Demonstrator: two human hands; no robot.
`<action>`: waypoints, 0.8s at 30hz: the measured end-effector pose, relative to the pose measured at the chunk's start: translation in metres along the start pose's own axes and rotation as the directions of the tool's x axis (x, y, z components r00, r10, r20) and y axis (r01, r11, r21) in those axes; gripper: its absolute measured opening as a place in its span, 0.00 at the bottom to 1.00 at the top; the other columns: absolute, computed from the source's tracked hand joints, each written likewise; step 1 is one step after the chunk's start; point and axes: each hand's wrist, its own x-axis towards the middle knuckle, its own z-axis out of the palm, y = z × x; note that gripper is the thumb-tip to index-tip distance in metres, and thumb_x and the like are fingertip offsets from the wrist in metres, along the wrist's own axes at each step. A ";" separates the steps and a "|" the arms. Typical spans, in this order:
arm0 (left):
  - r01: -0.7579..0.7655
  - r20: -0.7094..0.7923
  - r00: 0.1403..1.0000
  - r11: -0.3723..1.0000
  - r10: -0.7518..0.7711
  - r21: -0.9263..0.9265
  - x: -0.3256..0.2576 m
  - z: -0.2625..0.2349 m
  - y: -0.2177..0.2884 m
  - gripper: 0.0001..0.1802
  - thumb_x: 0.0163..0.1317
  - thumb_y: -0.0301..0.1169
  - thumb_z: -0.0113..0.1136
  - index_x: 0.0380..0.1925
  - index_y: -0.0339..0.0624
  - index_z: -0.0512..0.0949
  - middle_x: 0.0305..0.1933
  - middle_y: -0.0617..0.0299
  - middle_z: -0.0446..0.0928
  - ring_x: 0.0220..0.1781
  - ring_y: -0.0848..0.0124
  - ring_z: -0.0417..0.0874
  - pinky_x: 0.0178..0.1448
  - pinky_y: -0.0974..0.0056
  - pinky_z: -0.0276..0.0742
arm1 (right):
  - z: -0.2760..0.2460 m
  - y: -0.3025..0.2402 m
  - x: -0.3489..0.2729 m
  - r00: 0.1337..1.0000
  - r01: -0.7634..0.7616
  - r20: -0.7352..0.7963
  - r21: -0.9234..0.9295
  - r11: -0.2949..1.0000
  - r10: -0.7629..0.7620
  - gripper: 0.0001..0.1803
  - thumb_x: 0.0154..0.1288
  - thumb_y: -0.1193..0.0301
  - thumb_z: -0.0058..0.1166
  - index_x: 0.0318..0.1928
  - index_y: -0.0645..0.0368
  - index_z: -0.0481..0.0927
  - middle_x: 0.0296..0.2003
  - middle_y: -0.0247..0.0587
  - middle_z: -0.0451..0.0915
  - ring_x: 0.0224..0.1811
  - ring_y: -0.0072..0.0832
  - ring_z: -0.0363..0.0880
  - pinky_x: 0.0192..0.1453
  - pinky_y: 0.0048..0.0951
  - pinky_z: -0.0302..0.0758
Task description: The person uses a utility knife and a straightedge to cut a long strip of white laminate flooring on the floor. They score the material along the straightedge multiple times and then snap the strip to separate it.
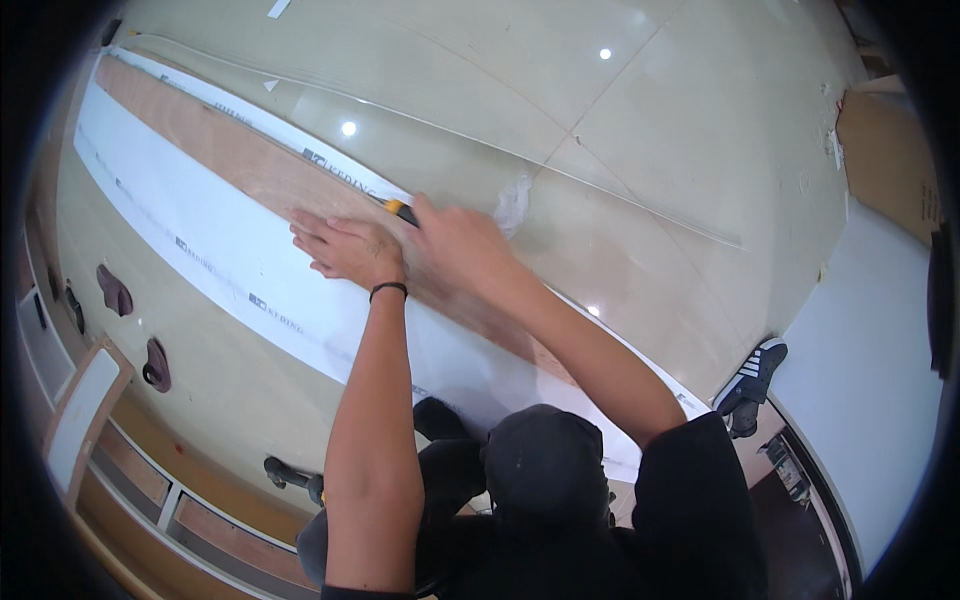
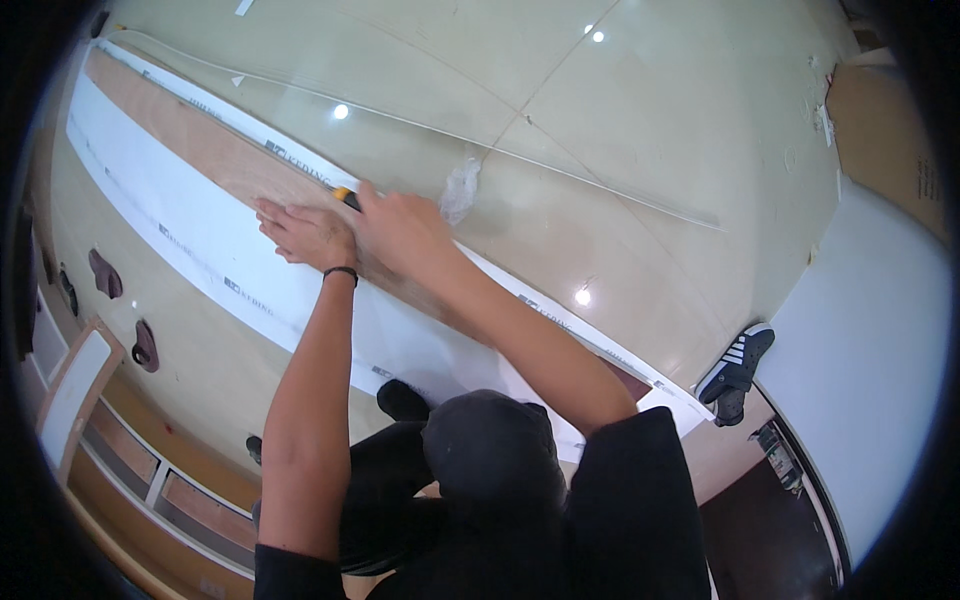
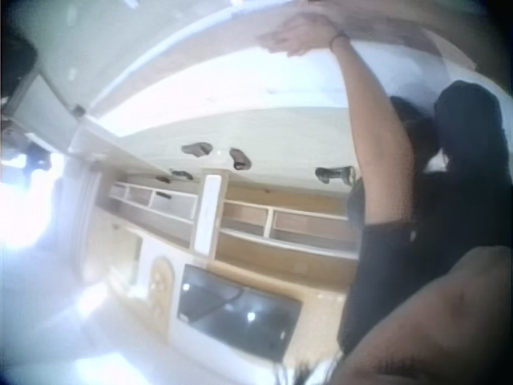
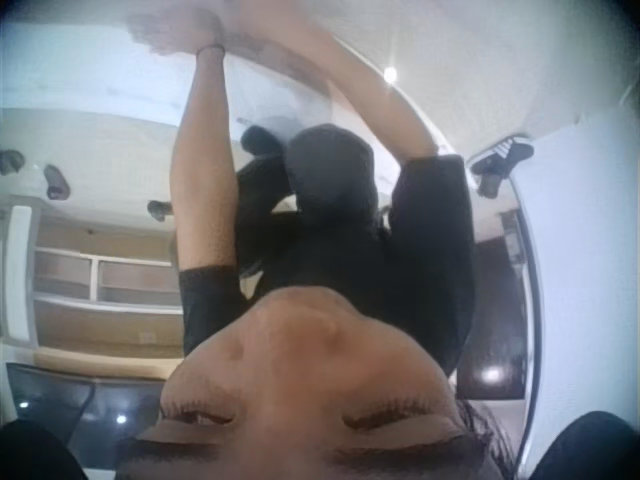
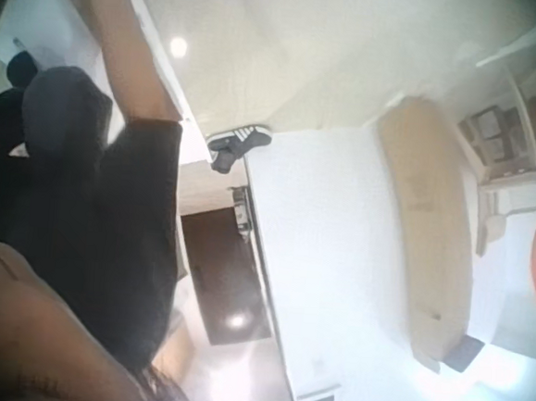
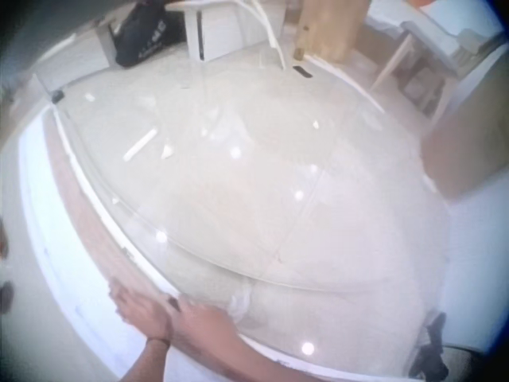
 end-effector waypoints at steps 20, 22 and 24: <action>0.017 0.076 0.997 0.998 -0.012 -0.067 -0.001 -0.007 0.001 0.34 0.76 0.48 0.26 0.76 0.45 0.47 0.79 0.47 0.50 0.80 0.48 0.47 0.77 0.38 0.42 | 0.010 -0.031 0.070 0.999 0.044 0.012 -0.001 0.999 -0.044 0.15 0.71 0.63 0.48 0.43 0.65 0.75 0.32 0.57 0.83 0.37 0.52 0.85 0.41 0.47 0.81; 0.008 0.088 0.996 0.998 -0.003 -0.058 -0.001 -0.008 0.001 0.33 0.76 0.44 0.26 0.76 0.42 0.47 0.79 0.45 0.48 0.81 0.48 0.45 0.77 0.38 0.41 | 0.011 -0.030 0.065 0.999 0.032 0.025 -0.030 0.999 -0.031 0.14 0.70 0.65 0.49 0.43 0.65 0.75 0.33 0.57 0.84 0.38 0.50 0.85 0.42 0.46 0.81; 0.001 0.050 0.999 0.998 0.002 -0.059 0.000 -0.005 0.001 0.33 0.75 0.45 0.28 0.76 0.43 0.49 0.78 0.45 0.51 0.80 0.47 0.48 0.76 0.37 0.43 | 0.010 -0.025 0.059 0.999 0.022 0.030 -0.091 0.996 -0.020 0.12 0.67 0.67 0.50 0.42 0.65 0.77 0.35 0.55 0.85 0.40 0.47 0.87 0.44 0.44 0.82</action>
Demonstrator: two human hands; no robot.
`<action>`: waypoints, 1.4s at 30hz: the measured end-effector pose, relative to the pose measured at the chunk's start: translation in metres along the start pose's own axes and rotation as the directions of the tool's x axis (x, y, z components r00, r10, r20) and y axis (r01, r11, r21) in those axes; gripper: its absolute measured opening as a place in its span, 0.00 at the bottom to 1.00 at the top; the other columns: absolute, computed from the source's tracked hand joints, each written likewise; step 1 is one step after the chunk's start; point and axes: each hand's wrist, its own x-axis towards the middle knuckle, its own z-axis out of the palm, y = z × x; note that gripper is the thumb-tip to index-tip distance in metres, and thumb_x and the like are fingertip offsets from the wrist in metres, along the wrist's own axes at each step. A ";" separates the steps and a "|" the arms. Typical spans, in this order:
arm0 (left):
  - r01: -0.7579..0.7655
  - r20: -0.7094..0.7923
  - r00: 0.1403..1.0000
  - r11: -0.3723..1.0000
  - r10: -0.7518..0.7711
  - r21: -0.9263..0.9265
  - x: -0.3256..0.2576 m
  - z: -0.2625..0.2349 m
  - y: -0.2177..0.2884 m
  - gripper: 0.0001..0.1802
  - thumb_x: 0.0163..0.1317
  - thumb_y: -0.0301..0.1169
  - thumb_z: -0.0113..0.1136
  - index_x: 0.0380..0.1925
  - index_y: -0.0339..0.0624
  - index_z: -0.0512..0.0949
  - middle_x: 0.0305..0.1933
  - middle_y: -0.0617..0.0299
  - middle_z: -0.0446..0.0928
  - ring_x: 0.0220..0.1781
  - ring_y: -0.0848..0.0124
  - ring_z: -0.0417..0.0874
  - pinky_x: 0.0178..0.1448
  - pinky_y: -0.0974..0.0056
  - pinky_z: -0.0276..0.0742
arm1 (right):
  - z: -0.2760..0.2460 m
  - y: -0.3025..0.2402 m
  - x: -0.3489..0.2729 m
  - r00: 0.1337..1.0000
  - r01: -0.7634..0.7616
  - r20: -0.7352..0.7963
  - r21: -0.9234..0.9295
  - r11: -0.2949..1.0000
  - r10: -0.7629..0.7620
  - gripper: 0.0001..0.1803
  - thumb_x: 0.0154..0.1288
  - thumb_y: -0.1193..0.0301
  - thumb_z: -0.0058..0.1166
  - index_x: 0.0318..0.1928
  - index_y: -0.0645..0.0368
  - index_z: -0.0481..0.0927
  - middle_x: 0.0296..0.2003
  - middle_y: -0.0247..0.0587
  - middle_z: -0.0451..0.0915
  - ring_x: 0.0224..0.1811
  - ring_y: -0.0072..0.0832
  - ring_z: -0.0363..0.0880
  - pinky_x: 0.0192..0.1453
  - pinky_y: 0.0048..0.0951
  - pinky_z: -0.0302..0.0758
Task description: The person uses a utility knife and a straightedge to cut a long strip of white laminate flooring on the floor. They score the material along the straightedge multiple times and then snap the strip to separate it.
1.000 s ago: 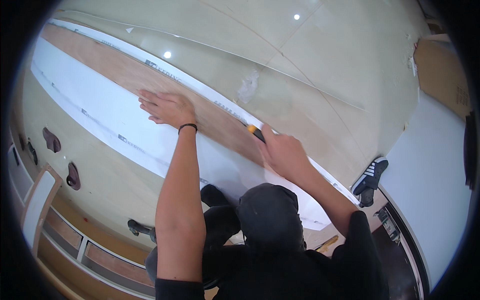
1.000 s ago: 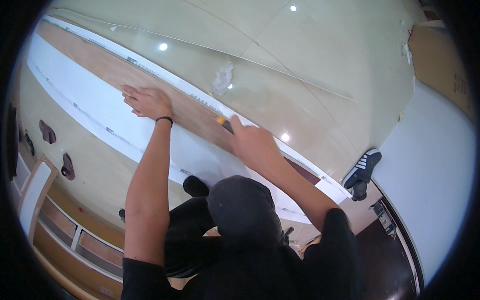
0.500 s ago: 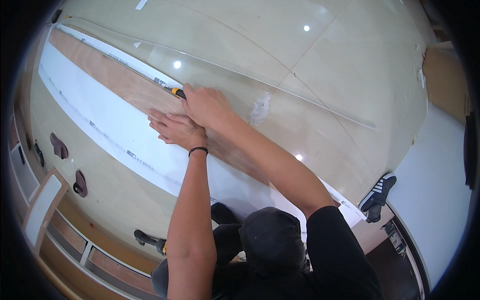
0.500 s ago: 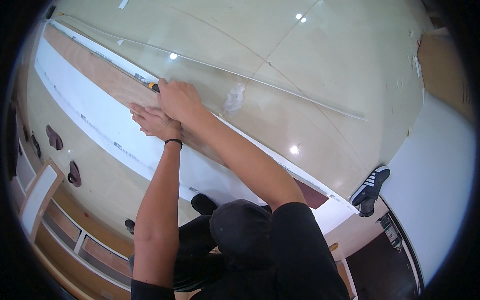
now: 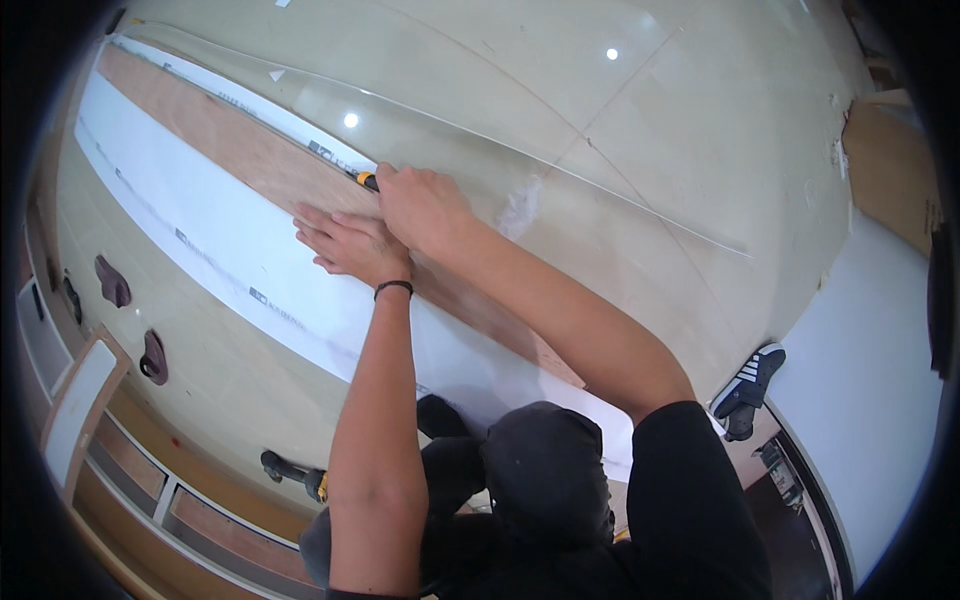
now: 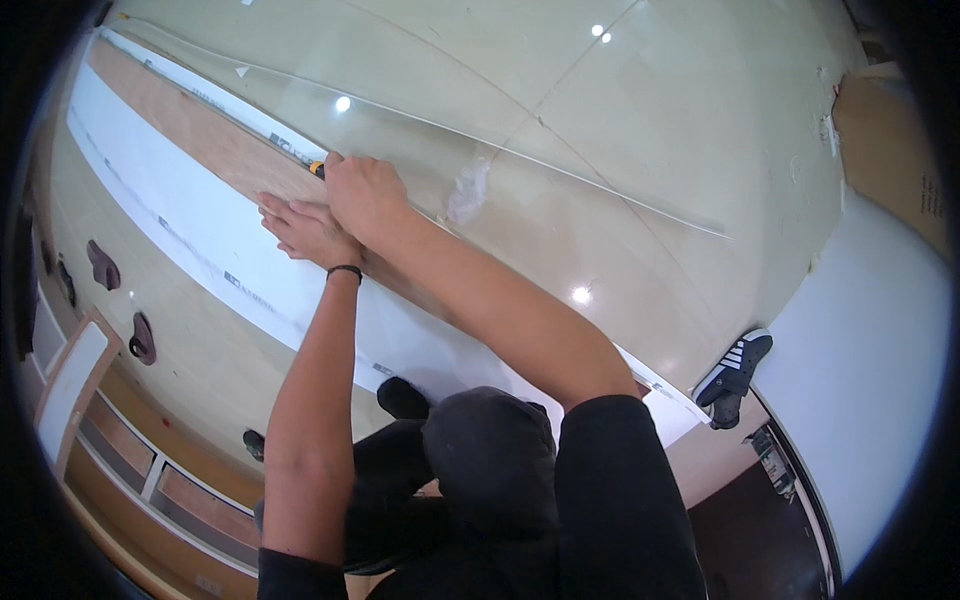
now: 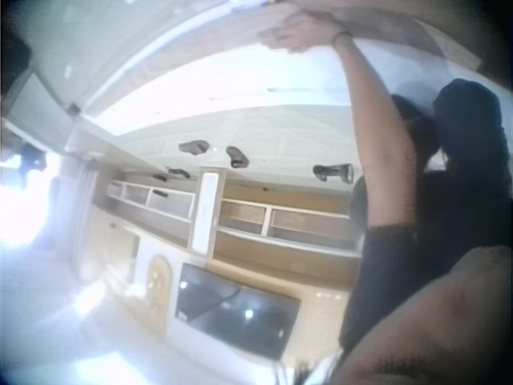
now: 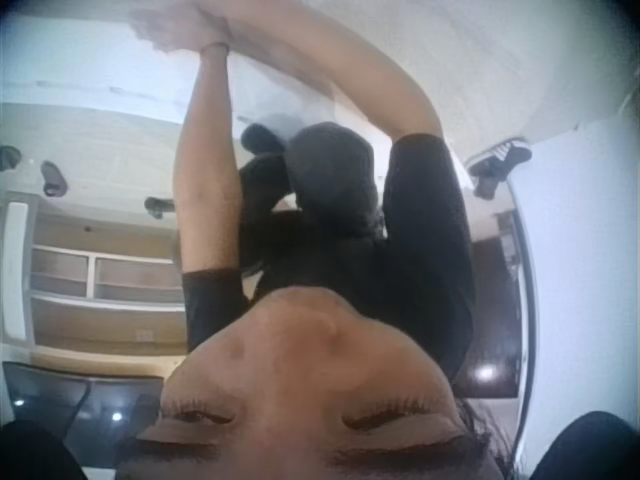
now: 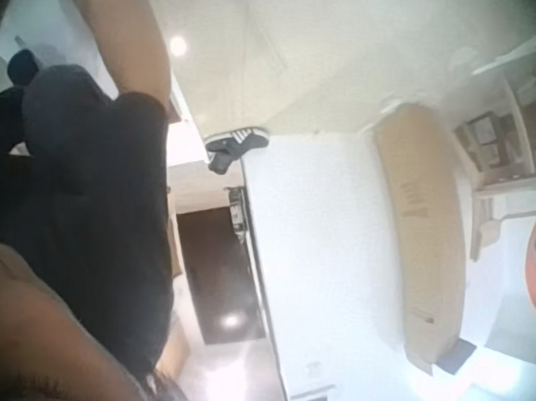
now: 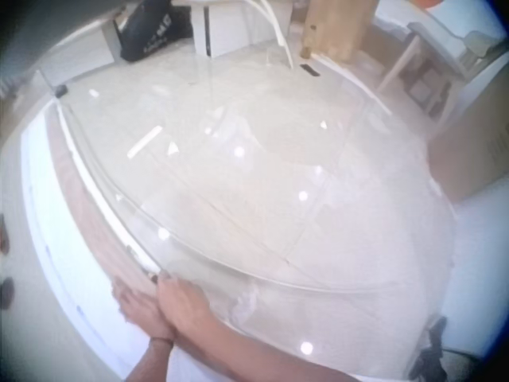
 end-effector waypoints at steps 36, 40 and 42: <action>0.008 -0.029 1.000 1.000 -0.008 0.009 0.002 0.005 0.000 0.33 0.73 0.41 0.29 0.76 0.43 0.49 0.78 0.44 0.52 0.80 0.46 0.50 0.77 0.35 0.42 | -0.020 0.127 -0.249 0.925 -0.193 0.284 -0.219 0.956 0.252 0.16 0.75 0.61 0.44 0.47 0.64 0.68 0.26 0.59 0.81 0.31 0.55 0.82 0.36 0.53 0.78; 0.008 -0.023 1.000 1.000 -0.008 -0.001 -0.002 0.003 -0.001 0.33 0.73 0.41 0.29 0.76 0.43 0.50 0.78 0.43 0.52 0.80 0.46 0.50 0.77 0.35 0.42 | -0.035 0.151 -0.303 0.845 -0.289 0.361 -0.312 0.905 0.395 0.15 0.74 0.61 0.45 0.46 0.62 0.69 0.27 0.58 0.81 0.32 0.54 0.83 0.37 0.53 0.78; 0.019 0.003 1.000 1.000 -0.019 0.003 -0.004 0.003 -0.002 0.33 0.74 0.41 0.30 0.76 0.43 0.48 0.78 0.41 0.51 0.80 0.45 0.49 0.76 0.33 0.43 | -0.049 0.157 -0.323 0.709 -0.334 0.459 -0.451 0.828 0.536 0.16 0.74 0.60 0.45 0.46 0.61 0.69 0.26 0.58 0.81 0.32 0.55 0.82 0.37 0.53 0.78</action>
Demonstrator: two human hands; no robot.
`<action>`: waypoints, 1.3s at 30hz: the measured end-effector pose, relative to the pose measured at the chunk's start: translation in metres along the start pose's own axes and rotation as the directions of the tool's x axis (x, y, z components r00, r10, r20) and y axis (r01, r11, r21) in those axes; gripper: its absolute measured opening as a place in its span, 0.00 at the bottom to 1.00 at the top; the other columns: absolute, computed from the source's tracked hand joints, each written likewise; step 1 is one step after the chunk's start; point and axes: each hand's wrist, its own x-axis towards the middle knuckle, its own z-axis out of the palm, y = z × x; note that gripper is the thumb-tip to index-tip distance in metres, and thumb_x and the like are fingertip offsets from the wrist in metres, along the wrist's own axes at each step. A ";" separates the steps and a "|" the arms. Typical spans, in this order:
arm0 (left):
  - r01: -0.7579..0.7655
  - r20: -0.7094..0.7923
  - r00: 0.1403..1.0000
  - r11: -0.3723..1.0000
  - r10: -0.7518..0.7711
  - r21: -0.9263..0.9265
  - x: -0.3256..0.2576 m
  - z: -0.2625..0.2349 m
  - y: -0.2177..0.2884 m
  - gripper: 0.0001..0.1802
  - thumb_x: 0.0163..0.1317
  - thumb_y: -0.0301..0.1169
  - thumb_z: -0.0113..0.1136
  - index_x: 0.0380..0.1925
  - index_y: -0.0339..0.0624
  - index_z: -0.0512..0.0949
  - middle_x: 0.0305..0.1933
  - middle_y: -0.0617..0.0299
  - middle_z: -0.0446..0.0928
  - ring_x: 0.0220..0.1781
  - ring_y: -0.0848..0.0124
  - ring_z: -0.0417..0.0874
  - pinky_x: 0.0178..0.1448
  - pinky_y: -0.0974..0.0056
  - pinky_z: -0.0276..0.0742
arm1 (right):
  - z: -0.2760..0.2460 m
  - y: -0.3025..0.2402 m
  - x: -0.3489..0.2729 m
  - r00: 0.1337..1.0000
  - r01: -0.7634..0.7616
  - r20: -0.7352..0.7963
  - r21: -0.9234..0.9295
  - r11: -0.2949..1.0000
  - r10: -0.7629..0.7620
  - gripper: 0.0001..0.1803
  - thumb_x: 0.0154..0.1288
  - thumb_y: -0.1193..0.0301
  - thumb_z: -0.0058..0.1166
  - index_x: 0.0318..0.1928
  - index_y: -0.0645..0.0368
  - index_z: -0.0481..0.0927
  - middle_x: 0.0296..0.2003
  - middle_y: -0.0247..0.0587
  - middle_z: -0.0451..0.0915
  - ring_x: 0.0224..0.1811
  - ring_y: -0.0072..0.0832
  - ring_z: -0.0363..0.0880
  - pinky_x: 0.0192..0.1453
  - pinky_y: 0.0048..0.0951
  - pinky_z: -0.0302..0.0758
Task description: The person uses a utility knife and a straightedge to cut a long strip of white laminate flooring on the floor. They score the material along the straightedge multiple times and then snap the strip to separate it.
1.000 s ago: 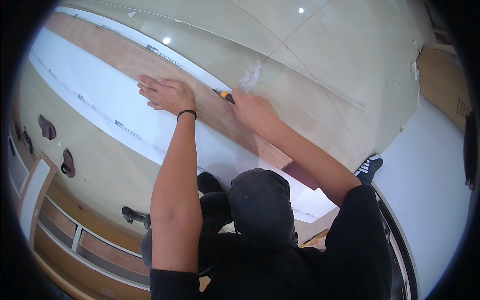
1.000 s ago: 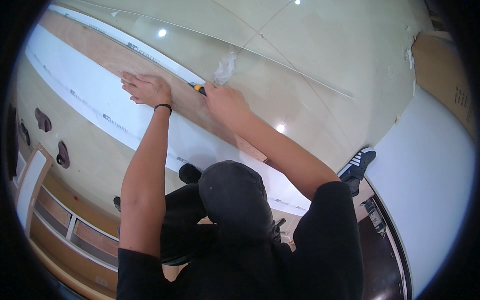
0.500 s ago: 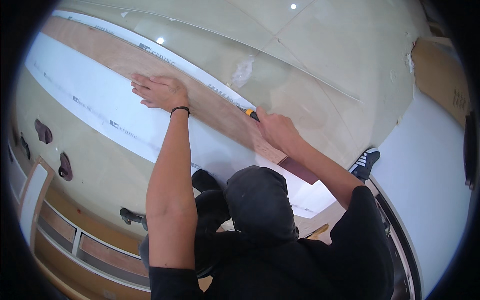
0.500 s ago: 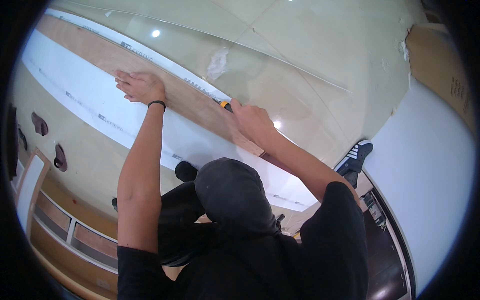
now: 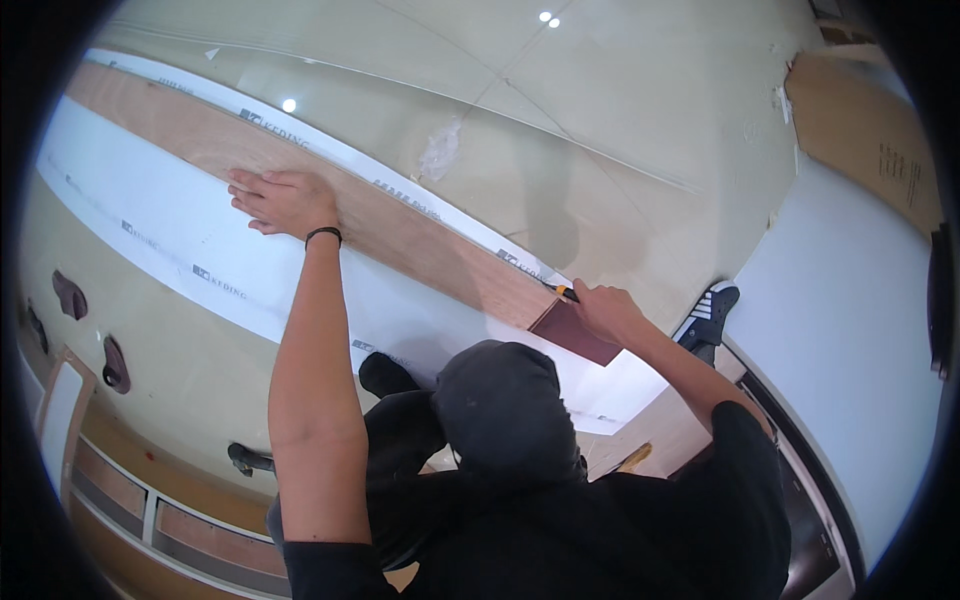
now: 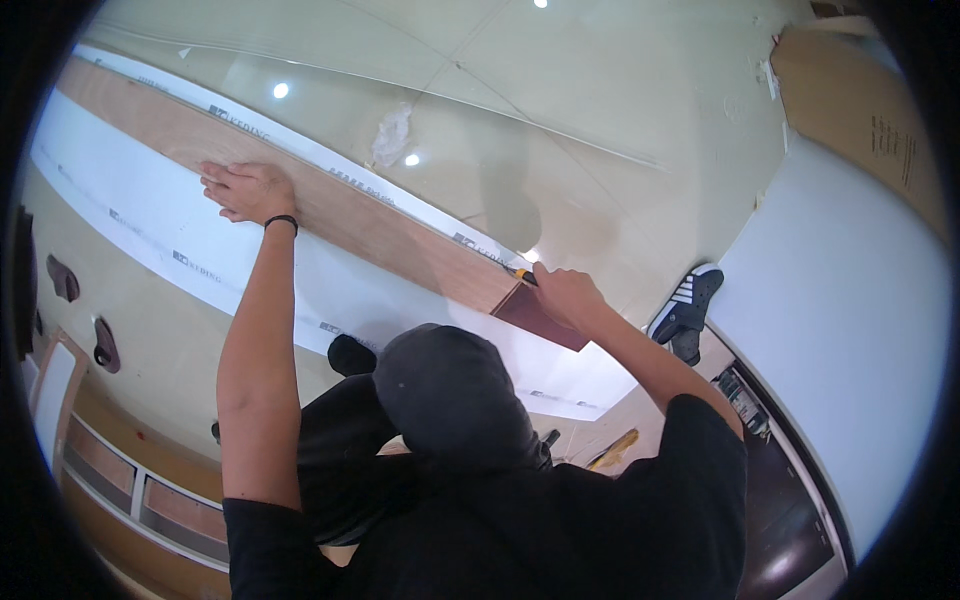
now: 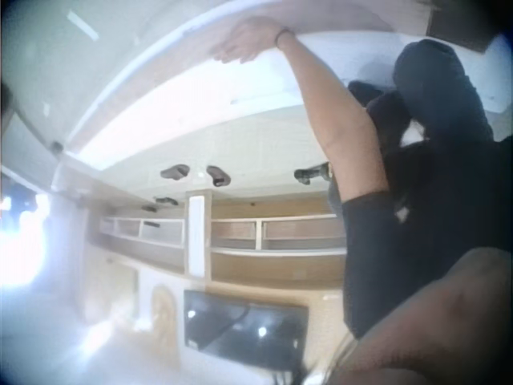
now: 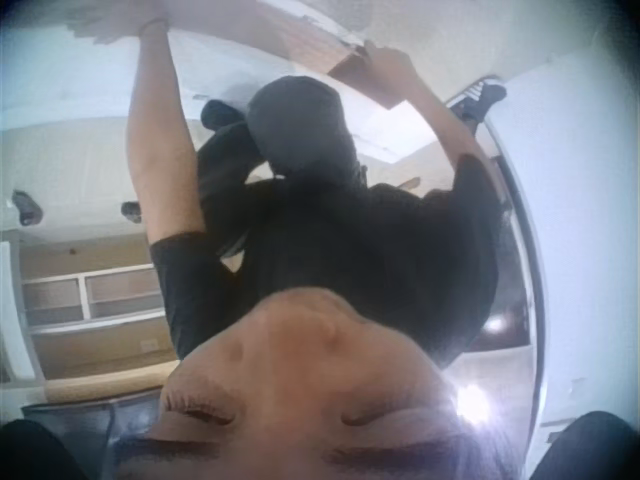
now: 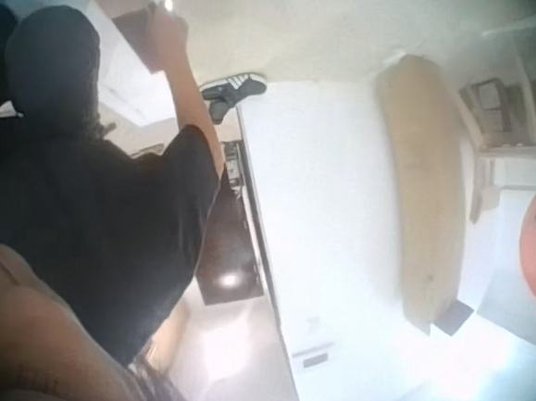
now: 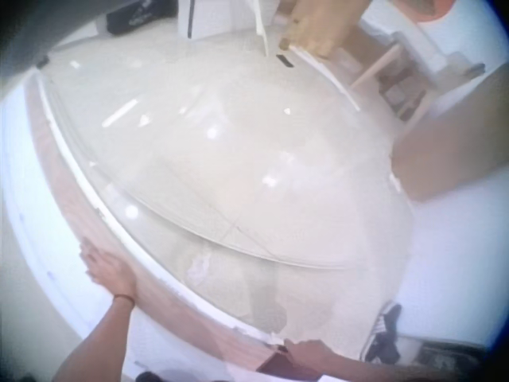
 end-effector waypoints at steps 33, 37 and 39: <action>-0.883 0.485 0.398 0.468 0.779 -0.027 -0.124 -0.108 -0.044 0.49 0.54 0.47 0.72 0.71 0.41 0.59 0.74 0.38 0.56 0.75 0.43 0.58 0.72 0.45 0.59 | -0.005 -0.098 0.094 0.580 0.580 -0.815 0.396 0.711 -0.019 0.14 0.64 0.68 0.57 0.48 0.61 0.81 0.45 0.47 0.78 0.46 0.47 0.80 0.50 0.44 0.77; -0.843 0.467 0.440 0.532 0.767 -0.081 -0.120 -0.093 -0.043 0.55 0.48 0.52 0.75 0.71 0.40 0.59 0.74 0.37 0.56 0.74 0.41 0.59 0.74 0.48 0.60 | -0.017 -0.116 0.098 0.587 0.477 -0.809 0.372 0.796 0.027 0.12 0.63 0.68 0.58 0.41 0.63 0.81 0.45 0.52 0.79 0.46 0.48 0.81 0.50 0.47 0.77; -0.804 0.496 0.463 0.583 0.734 -0.112 -0.119 -0.091 -0.046 0.55 0.47 0.50 0.76 0.70 0.40 0.59 0.74 0.38 0.56 0.74 0.41 0.58 0.74 0.49 0.62 | -0.019 -0.117 0.098 0.562 0.484 -0.826 0.362 0.797 0.035 0.11 0.62 0.68 0.59 0.39 0.64 0.81 0.43 0.53 0.80 0.45 0.49 0.81 0.49 0.48 0.78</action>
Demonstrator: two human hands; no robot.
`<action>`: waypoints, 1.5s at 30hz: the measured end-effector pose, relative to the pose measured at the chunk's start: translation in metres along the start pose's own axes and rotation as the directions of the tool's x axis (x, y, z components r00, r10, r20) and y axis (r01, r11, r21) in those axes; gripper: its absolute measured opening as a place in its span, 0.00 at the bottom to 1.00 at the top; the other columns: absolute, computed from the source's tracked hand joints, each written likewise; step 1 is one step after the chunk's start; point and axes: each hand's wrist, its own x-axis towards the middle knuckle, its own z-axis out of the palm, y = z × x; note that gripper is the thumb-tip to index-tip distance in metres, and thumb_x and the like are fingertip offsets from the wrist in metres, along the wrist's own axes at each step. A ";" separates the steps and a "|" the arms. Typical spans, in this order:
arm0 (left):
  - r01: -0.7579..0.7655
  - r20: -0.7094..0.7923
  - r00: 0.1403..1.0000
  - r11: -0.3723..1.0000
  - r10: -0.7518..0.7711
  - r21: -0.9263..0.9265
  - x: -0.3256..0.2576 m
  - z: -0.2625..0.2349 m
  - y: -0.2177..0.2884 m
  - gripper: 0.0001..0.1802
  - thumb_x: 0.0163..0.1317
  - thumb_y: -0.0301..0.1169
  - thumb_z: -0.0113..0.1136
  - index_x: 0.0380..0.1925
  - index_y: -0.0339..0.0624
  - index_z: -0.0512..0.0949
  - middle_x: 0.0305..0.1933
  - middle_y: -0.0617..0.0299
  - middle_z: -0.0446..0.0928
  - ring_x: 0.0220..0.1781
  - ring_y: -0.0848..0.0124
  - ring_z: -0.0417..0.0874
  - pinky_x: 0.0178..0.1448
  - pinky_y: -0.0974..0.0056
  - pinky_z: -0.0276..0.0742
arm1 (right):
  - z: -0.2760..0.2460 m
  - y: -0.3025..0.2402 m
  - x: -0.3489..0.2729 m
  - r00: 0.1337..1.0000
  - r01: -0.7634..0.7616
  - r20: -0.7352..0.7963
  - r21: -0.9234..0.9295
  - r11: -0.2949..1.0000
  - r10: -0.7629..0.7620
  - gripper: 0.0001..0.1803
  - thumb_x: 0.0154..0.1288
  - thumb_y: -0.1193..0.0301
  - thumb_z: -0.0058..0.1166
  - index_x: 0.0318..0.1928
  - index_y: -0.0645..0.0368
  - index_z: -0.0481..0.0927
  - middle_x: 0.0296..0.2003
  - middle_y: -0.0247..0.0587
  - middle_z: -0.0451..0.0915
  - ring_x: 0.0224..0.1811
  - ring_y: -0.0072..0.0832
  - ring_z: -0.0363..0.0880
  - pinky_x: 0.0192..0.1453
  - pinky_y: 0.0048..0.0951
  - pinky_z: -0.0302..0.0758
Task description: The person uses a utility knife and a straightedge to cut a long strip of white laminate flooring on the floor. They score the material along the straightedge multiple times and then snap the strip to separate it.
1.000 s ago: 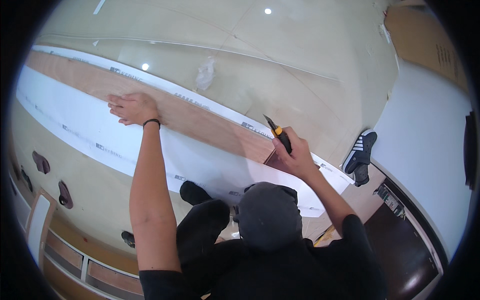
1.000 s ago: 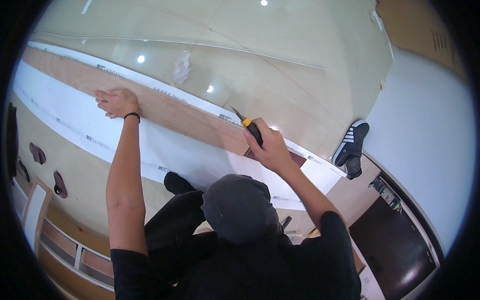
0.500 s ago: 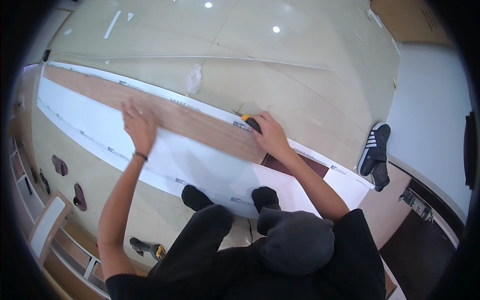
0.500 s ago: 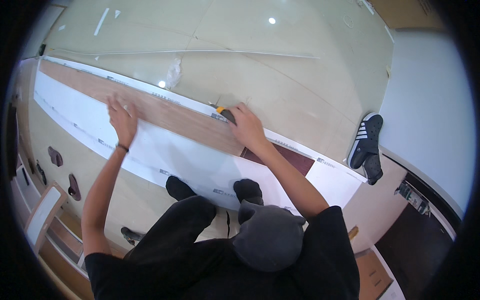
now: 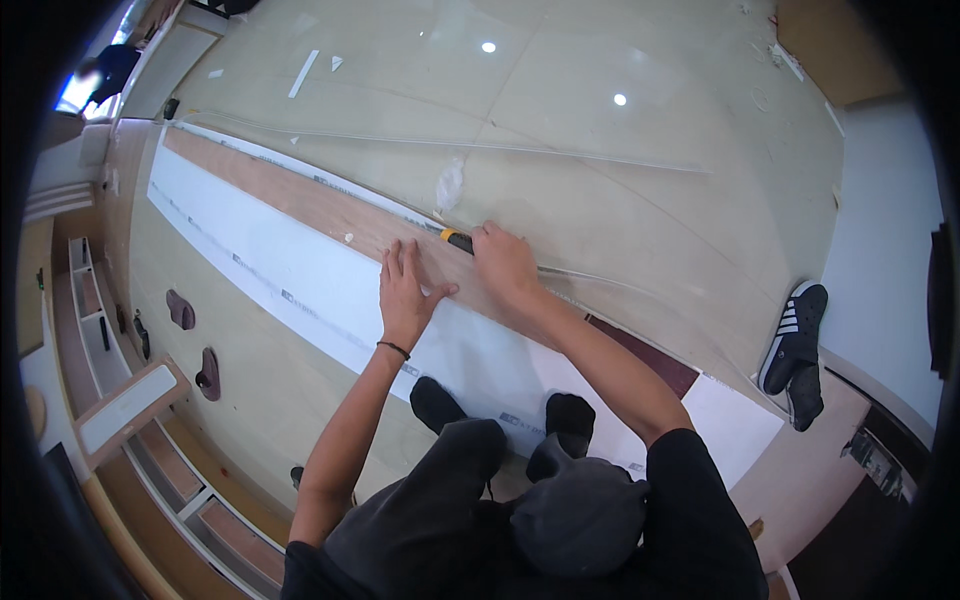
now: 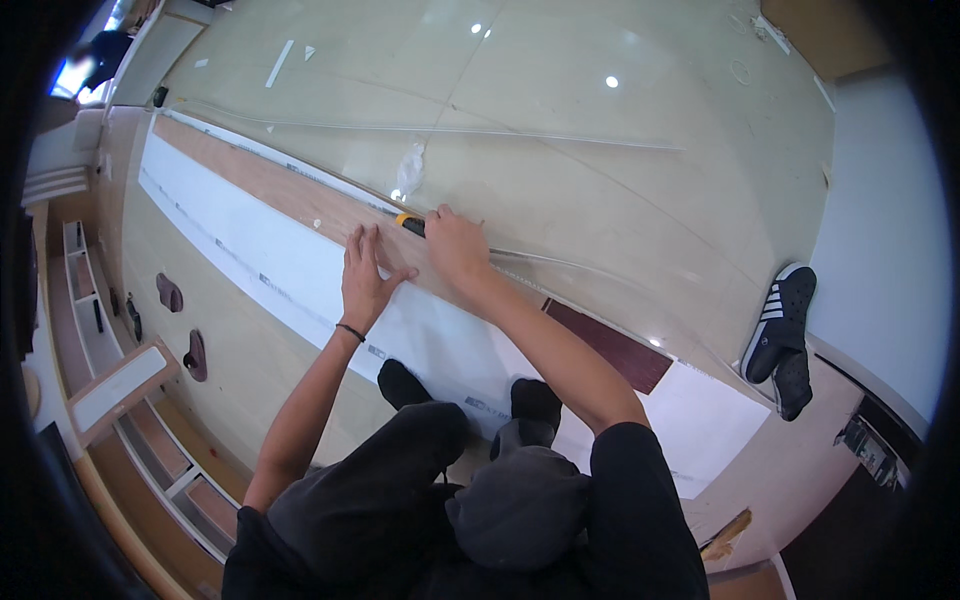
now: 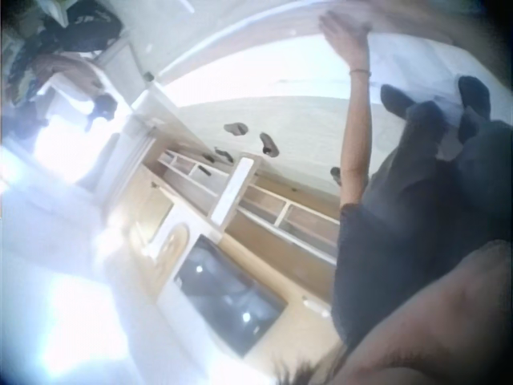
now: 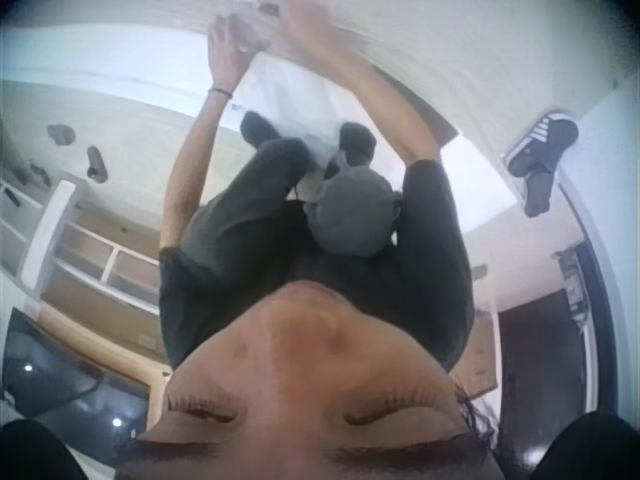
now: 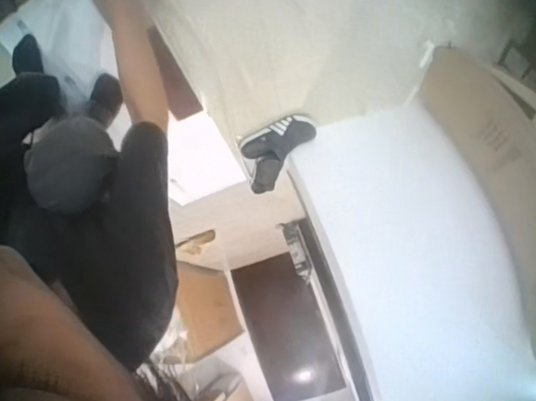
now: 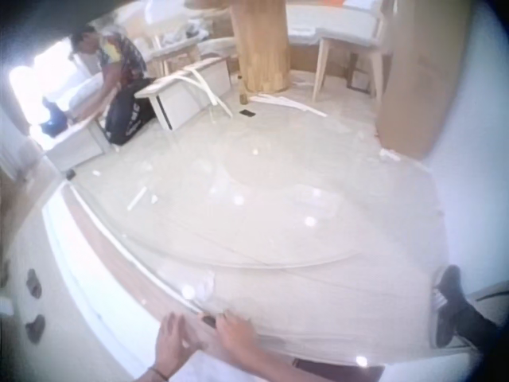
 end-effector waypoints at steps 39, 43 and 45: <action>0.056 0.063 0.996 0.998 -0.056 0.010 0.031 -0.016 -0.025 0.81 0.27 0.63 0.80 0.76 0.36 0.43 0.78 0.31 0.39 0.80 0.37 0.37 0.80 0.42 0.40 | 0.004 -0.038 0.074 0.936 0.109 0.309 0.209 0.972 -0.171 0.16 0.73 0.61 0.49 0.49 0.61 0.69 0.28 0.55 0.81 0.32 0.55 0.82 0.37 0.51 0.77; 0.117 0.091 0.989 0.993 -0.117 0.001 0.032 -0.017 -0.025 0.81 0.26 0.63 0.80 0.76 0.35 0.44 0.78 0.31 0.39 0.81 0.38 0.37 0.81 0.42 0.37 | 0.017 -0.046 0.088 0.932 0.170 0.288 0.183 0.968 -0.218 0.16 0.72 0.61 0.49 0.47 0.62 0.71 0.25 0.55 0.81 0.31 0.54 0.82 0.35 0.51 0.77; 0.079 0.057 0.995 0.997 -0.078 -0.016 0.032 -0.017 -0.024 0.81 0.26 0.63 0.80 0.76 0.35 0.44 0.78 0.31 0.39 0.80 0.38 0.37 0.81 0.42 0.37 | 0.021 -0.049 0.093 0.928 0.198 0.289 0.153 0.968 -0.236 0.15 0.72 0.62 0.49 0.46 0.63 0.72 0.25 0.55 0.81 0.31 0.53 0.83 0.35 0.51 0.78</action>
